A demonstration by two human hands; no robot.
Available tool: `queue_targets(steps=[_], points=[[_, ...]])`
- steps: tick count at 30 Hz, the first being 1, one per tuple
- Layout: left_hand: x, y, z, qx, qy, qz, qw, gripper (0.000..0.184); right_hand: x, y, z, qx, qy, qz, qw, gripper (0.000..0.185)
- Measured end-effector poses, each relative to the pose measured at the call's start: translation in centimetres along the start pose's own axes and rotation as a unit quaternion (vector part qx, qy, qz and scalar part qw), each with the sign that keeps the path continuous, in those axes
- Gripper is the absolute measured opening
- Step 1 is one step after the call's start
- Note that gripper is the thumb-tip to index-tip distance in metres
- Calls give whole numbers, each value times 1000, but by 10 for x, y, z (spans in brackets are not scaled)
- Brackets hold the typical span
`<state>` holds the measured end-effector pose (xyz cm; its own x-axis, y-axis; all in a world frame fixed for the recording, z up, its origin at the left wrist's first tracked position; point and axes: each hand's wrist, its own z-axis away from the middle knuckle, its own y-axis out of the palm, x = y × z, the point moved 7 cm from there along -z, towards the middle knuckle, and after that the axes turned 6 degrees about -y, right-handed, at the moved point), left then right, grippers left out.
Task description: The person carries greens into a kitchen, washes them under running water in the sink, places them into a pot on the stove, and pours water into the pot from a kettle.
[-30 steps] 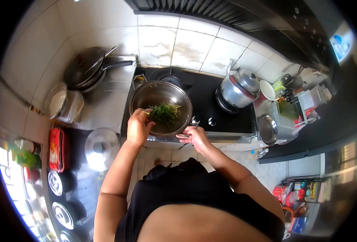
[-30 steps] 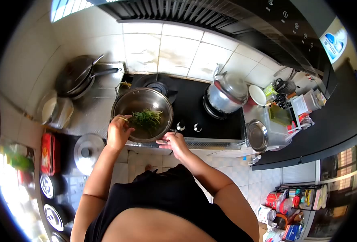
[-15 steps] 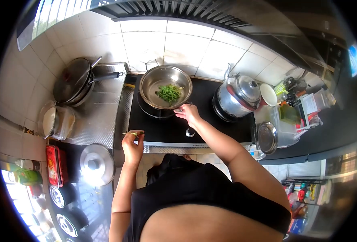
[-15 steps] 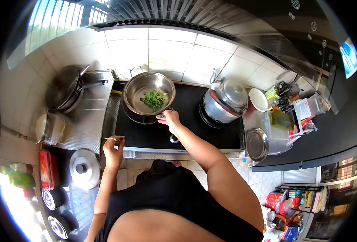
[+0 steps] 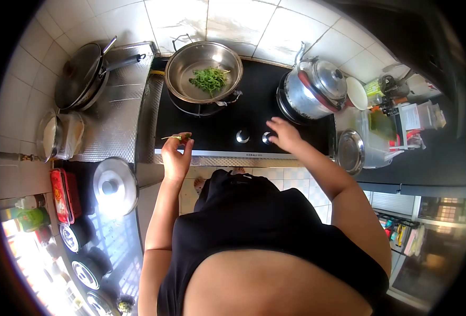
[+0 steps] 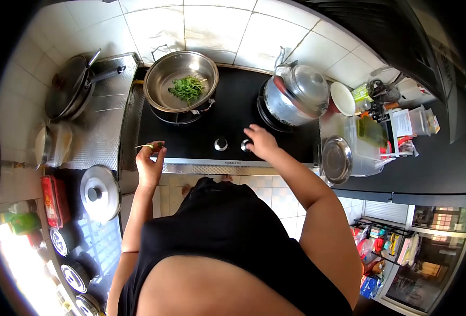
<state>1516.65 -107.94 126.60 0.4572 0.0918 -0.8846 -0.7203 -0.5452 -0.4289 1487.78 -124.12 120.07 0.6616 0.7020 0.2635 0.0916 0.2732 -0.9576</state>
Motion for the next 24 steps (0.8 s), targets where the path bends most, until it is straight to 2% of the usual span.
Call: queue_targets(steps=[3, 7, 8, 11, 12, 13, 15, 16, 19, 23, 24], points=[[-3, 4, 2, 7, -2, 8, 1000, 18, -7, 44, 9, 77, -62, 2, 995, 51], [-1, 4, 3, -7, 5, 14, 1000, 17, -5, 44, 3, 112, 13, 66, 991, 36], [-1, 5, 3, -5, 3, 15, 1000, 16, -7, 45, 2, 60, 19, 81, 995, 32], [-5, 6, 4, 9, -9, 13, 1000, 16, -22, 58, -8, 103, 194, 61, 974, 37], [-6, 6, 4, 7, -8, 11, 1000, 15, -23, 51, -9, 20, 211, 76, 974, 43], [-7, 5, 5, 6, -7, 9, 1000, 15, -32, 56, -5, 43, 293, -20, 955, 44], [-4, 5, 6, 5, -10, 9, 1000, 15, -47, 63, 4, 85, 443, -208, 868, 47], [-2, 5, 7, 4, -14, 10, 1000, 15, -45, 61, 5, 102, 451, -245, 852, 49], [4, 4, 9, 1, -20, 11, 1000, 15, -48, 63, -2, 187, 441, -212, 852, 49], [7, -1, 9, -8, -18, 14, 1000, 15, -33, 61, -20, 245, 289, -44, 924, 37], [8, -1, 10, -9, -20, 15, 1000, 15, -35, 60, -24, 216, 291, -11, 932, 29]])
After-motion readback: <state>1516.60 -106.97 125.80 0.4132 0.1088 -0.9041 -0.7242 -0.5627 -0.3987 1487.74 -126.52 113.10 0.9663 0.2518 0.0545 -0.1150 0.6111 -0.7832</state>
